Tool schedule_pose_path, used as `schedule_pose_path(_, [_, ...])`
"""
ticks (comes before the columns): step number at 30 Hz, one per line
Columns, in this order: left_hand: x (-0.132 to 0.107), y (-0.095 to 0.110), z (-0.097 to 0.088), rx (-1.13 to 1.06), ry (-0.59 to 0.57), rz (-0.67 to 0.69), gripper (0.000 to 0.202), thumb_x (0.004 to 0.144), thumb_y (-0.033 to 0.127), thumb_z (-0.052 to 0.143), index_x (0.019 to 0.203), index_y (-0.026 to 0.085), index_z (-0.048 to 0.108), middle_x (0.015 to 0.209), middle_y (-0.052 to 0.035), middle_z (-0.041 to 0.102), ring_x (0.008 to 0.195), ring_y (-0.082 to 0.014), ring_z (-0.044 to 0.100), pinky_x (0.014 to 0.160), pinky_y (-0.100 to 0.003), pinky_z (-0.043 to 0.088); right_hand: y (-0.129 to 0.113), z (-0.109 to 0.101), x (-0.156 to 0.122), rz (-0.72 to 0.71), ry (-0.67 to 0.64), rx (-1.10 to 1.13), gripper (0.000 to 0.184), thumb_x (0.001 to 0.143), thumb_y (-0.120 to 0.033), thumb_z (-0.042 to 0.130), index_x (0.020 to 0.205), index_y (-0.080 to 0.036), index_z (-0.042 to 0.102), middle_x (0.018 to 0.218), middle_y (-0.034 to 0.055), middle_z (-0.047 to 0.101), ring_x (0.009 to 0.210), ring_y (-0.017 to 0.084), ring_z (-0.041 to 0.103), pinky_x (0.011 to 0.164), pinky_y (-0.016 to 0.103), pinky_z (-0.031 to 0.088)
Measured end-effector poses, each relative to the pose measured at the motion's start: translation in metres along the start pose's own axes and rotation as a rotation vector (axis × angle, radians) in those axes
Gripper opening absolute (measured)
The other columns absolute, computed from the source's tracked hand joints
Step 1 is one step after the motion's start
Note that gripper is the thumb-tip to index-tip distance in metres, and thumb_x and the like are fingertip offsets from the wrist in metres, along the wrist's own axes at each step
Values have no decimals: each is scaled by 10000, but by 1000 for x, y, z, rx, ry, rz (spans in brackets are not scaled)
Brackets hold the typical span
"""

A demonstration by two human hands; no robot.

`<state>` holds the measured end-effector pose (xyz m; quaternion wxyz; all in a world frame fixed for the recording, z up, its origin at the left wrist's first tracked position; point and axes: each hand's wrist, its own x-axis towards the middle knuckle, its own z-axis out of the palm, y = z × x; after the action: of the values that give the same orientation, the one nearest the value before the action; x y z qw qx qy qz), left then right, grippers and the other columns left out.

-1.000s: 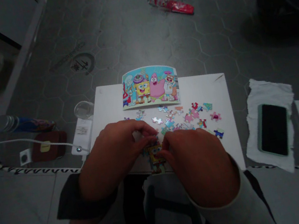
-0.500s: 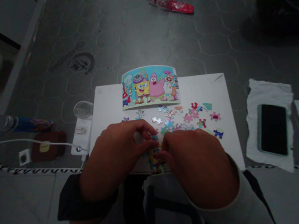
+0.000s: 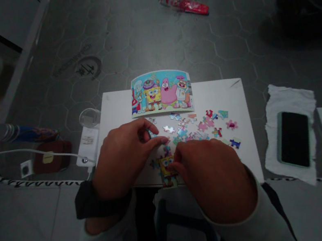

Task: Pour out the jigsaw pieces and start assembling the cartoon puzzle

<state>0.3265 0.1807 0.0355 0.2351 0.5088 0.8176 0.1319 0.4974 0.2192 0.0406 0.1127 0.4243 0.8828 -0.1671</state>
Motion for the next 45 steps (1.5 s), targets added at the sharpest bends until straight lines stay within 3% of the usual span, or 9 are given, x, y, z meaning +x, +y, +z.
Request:
schedule_pose_path(7, [0, 2, -2, 20, 39, -18, 207, 809, 425, 775, 932, 270, 715, 754, 23, 698, 664, -165, 599, 619, -292, 359, 1, 1, 1, -3, 3, -3, 192, 901, -431, 654, 787, -282, 695, 688, -30, 694, 593, 171, 604, 526, 301, 243])
schedule_pose_path(18, [-8, 1, -1, 27, -56, 84, 173, 756, 358, 811, 877, 270, 725, 837, 3, 725, 785, -196, 639, 667, -301, 393, 0, 1, -1, -2, 2, 17, 180, 891, -426, 666, 792, -280, 702, 682, -30, 689, 595, 170, 604, 523, 299, 237])
schedule_pose_path(27, [-13, 2, -9, 63, -29, 72, 153, 786, 372, 783, 894, 282, 725, 817, -1, 719, 740, -196, 631, 656, -306, 388, -2, -1, -1, 14, -2, 11, 209, 890, -448, 671, 766, -282, 691, 662, -33, 690, 572, 171, 594, 516, 299, 227])
schedule_pose_path(38, [-15, 0, -9, 92, -74, 60, 153, 784, 360, 785, 910, 298, 723, 883, 4, 726, 772, -204, 633, 624, -304, 354, -3, -3, 1, -13, -11, -36, 209, 900, -441, 660, 764, -284, 686, 681, -27, 692, 594, 185, 595, 524, 305, 228])
schedule_pose_path(45, [-15, -7, -19, 159, -67, 27, 189, 769, 393, 787, 915, 292, 723, 775, 8, 711, 705, -193, 627, 606, -288, 352, 15, -7, 1, 41, 13, 2, 188, 913, -451, 623, 839, -305, 717, 675, -24, 687, 589, 175, 601, 540, 299, 280])
